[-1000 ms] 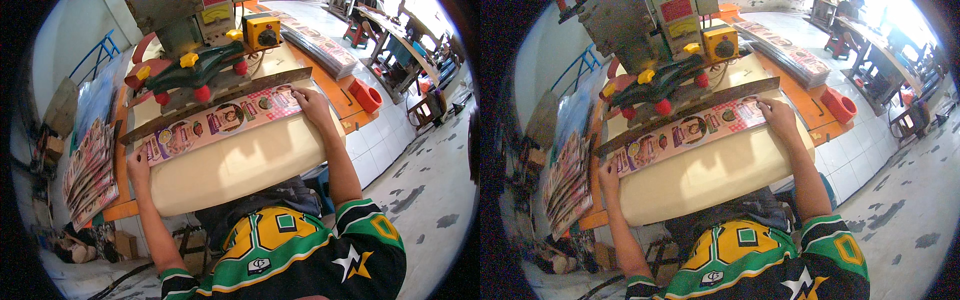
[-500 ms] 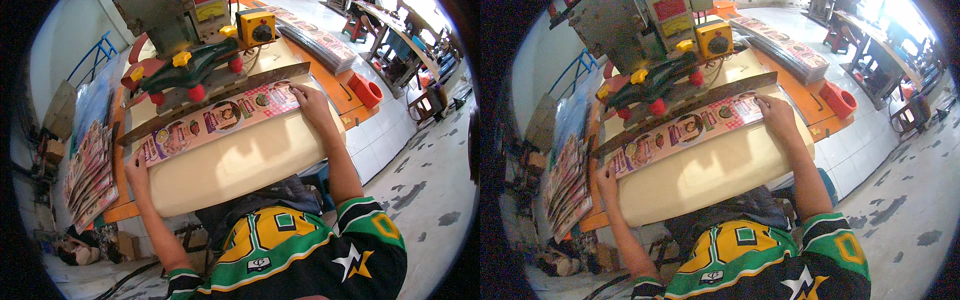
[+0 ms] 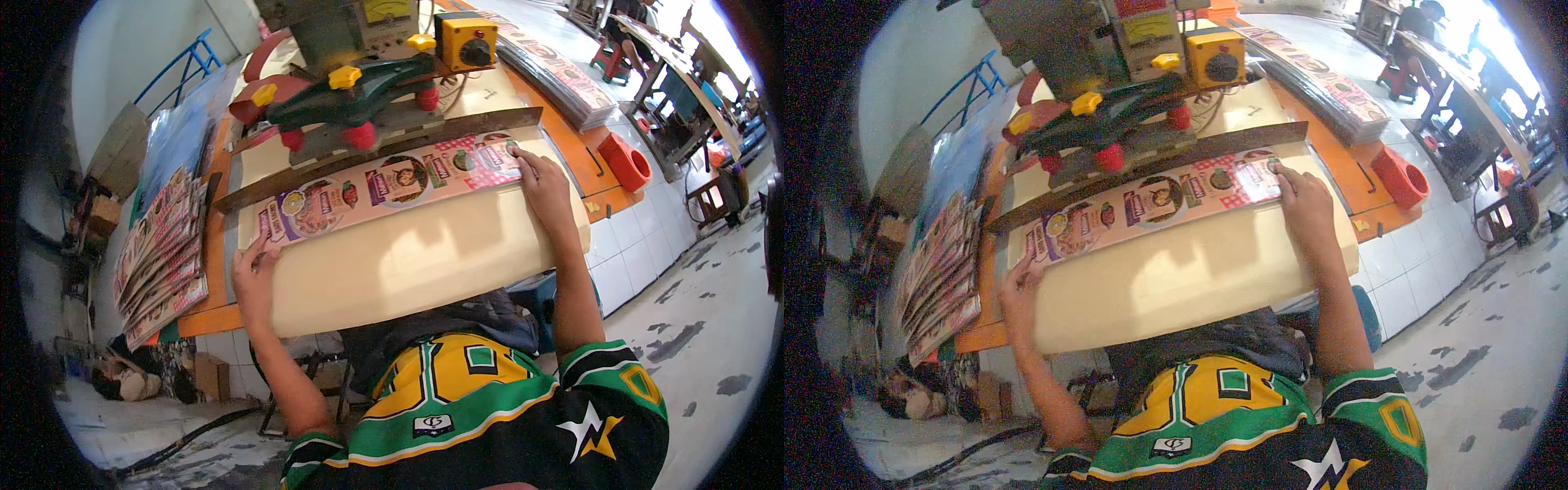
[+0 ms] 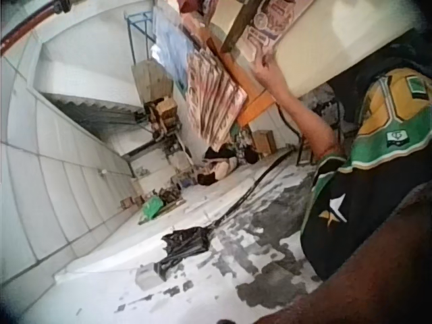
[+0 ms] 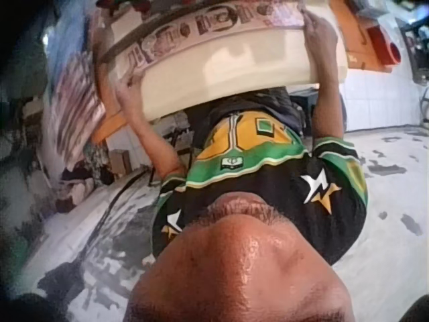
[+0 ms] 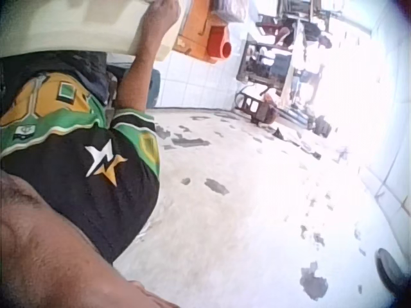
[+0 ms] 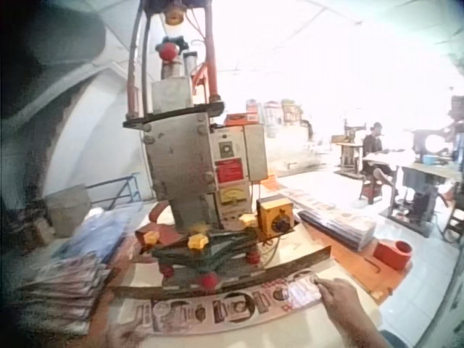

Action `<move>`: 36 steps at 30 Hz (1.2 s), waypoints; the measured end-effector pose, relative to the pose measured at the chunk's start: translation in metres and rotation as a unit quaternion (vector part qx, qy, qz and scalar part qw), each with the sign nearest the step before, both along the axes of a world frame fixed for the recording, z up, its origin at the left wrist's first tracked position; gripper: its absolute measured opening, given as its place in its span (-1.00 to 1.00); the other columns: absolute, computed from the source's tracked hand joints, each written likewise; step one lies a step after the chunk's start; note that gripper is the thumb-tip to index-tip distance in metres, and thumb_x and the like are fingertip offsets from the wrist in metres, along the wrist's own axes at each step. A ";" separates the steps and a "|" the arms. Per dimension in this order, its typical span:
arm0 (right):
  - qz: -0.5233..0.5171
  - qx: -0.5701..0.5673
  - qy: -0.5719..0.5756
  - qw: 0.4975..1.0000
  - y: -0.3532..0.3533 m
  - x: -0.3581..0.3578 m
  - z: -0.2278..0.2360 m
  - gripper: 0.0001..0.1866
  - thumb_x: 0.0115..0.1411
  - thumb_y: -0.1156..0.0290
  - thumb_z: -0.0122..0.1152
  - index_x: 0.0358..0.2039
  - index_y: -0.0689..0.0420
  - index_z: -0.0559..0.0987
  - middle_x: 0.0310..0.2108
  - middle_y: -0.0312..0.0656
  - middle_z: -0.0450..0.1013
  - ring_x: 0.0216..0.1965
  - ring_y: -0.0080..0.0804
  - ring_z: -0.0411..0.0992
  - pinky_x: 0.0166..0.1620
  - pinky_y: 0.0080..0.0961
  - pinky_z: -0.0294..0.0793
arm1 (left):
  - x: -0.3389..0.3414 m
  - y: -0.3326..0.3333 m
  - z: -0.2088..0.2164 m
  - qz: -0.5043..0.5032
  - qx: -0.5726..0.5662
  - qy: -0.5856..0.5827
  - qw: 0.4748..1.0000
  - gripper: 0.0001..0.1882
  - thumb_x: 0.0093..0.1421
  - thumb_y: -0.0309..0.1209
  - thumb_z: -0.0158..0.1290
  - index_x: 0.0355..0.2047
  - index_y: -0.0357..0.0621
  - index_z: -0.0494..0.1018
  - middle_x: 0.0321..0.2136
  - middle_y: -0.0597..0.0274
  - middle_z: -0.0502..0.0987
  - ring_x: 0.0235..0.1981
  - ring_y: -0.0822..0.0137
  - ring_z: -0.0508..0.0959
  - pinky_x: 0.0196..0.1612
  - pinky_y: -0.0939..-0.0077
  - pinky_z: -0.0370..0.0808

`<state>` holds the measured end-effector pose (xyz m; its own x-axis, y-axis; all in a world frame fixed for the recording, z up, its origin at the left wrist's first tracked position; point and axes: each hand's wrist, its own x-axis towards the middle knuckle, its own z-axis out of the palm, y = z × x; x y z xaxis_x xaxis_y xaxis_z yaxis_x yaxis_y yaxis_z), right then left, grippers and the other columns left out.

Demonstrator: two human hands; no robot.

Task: The person positions printed plastic strips on the work table beneath a heat sealer, seals them with the machine, and stacks the completed strips.

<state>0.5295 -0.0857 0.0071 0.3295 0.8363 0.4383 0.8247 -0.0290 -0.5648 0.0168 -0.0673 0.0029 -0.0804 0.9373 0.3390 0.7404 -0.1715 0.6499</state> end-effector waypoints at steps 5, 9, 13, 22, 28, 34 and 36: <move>-0.004 -0.014 -0.002 1.000 0.001 0.004 -0.001 -0.70 0.39 0.23 0.08 0.02 -0.06 0.68 -0.35 0.03 0.53 -0.23 -0.02 0.52 -0.11 -0.13 0.47 | 0.003 0.001 0.000 0.013 -0.014 -0.025 0.999 -0.59 0.20 -0.26 0.27 0.06 -0.05 0.62 -0.30 0.09 0.49 -0.21 0.16 0.52 -0.11 0.30 0.47; 0.016 0.024 -0.011 1.000 -0.001 0.004 -0.001 -0.69 0.39 0.25 0.07 0.03 -0.01 0.67 -0.35 0.05 0.52 -0.24 -0.01 0.51 -0.12 -0.11 0.45 | 0.007 0.003 0.000 0.034 -0.010 0.006 0.999 -0.56 0.15 -0.24 0.30 0.04 -0.05 0.63 -0.33 0.09 0.49 -0.27 0.15 0.49 -0.12 0.27 0.46; 0.013 0.005 -0.010 1.000 -0.002 0.003 -0.001 -0.69 0.39 0.26 0.06 0.04 0.00 0.66 -0.34 0.05 0.51 -0.23 -0.01 0.50 -0.10 -0.14 0.44 | 0.009 -0.002 0.005 0.040 -0.010 -0.002 0.999 -0.55 0.15 -0.22 0.30 0.04 -0.04 0.63 -0.31 0.09 0.50 -0.25 0.16 0.49 -0.08 0.27 0.46; 0.009 0.017 0.006 1.000 -0.001 0.003 -0.001 -0.70 0.39 0.24 0.08 0.02 -0.06 0.67 -0.38 -0.01 0.51 -0.24 -0.04 0.50 -0.10 -0.14 0.43 | 0.001 0.007 -0.007 0.027 -0.023 -0.010 0.999 -0.54 0.19 -0.17 0.29 0.05 -0.10 0.62 -0.27 0.06 0.51 -0.26 0.17 0.50 -0.10 0.32 0.47; 0.005 0.020 -0.015 1.000 0.002 0.008 -0.009 -0.72 0.36 0.26 0.12 0.00 -0.05 0.68 -0.39 0.00 0.51 -0.27 -0.03 0.49 -0.12 -0.13 0.43 | 0.003 0.005 -0.004 0.025 -0.017 -0.013 0.999 -0.52 0.22 -0.12 0.27 0.08 -0.10 0.60 -0.28 0.08 0.46 -0.25 0.16 0.51 -0.10 0.35 0.46; 0.000 0.013 -0.013 1.000 -0.001 0.008 -0.005 -0.71 0.36 0.26 0.12 0.01 -0.02 0.68 -0.42 0.00 0.49 -0.28 -0.03 0.48 -0.14 -0.12 0.42 | 0.002 0.005 -0.005 0.027 -0.023 0.005 0.999 -0.46 0.22 -0.06 0.26 0.11 -0.09 0.59 -0.30 0.10 0.44 -0.28 0.18 0.48 -0.12 0.36 0.44; -0.001 0.009 -0.012 1.000 -0.001 0.009 -0.006 -0.71 0.36 0.26 0.12 0.01 -0.02 0.67 -0.42 0.00 0.49 -0.28 -0.03 0.48 -0.13 -0.12 0.42 | 0.007 0.003 0.000 0.027 -0.021 0.007 0.999 -0.44 0.21 -0.02 0.26 0.11 -0.09 0.59 -0.31 0.12 0.44 -0.30 0.20 0.46 -0.13 0.36 0.43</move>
<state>0.5386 -0.0866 0.0015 0.3194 0.8277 0.4613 0.8384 -0.0199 -0.5448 0.0234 -0.0642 0.0025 -0.1269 0.9453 0.3005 0.7573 -0.1033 0.6448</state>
